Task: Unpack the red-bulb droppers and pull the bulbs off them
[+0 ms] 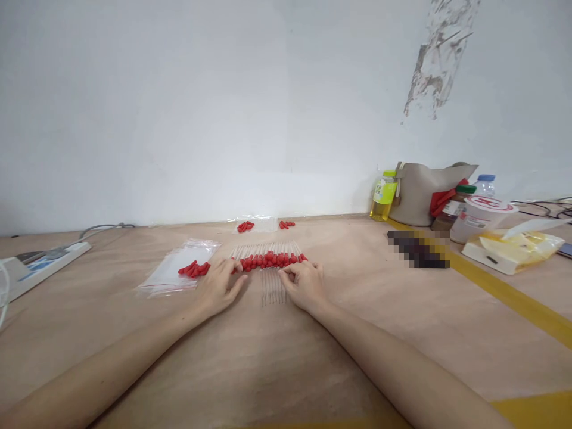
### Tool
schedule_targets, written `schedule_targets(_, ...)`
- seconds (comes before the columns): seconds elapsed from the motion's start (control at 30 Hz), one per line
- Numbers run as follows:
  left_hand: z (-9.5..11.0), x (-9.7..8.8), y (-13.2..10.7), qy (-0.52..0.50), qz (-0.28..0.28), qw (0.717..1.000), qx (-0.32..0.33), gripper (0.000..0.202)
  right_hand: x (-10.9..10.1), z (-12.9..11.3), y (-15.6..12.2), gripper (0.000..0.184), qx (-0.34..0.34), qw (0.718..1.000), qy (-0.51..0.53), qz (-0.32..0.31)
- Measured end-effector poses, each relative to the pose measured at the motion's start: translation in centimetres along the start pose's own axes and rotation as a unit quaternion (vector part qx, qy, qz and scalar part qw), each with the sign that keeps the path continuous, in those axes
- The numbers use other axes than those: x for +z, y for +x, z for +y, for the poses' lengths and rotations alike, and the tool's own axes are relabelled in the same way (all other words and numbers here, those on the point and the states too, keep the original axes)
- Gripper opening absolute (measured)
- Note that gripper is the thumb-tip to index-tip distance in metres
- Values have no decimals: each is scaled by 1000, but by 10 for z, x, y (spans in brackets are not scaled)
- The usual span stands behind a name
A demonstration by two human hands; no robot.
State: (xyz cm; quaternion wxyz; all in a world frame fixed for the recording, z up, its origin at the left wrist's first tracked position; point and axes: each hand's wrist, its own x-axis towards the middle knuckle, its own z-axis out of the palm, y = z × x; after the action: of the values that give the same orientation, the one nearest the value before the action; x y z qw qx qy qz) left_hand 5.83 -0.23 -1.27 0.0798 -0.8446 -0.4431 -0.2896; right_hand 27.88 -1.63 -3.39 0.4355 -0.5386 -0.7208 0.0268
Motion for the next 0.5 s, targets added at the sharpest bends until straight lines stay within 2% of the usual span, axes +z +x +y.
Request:
schedule_targets(0.07, -10, 2, 5, 32, 25, 999, -9, 15, -2, 5, 2, 33, 48, 999, -2, 10)
schedule_targets(0.17, -21, 6, 13, 51, 17, 998, -8, 22, -4, 8, 4, 43, 87, 996, -11, 21)
schedule_targets(0.37, -26, 11, 20, 26, 3, 1000, -15, 15, -2, 10, 3, 49, 86, 996, -24, 15)
schedule_targets(0.5, -26, 11, 21, 18, 11, 1000, -18, 18, -1, 11, 3, 50, 79, 996, -26, 15)
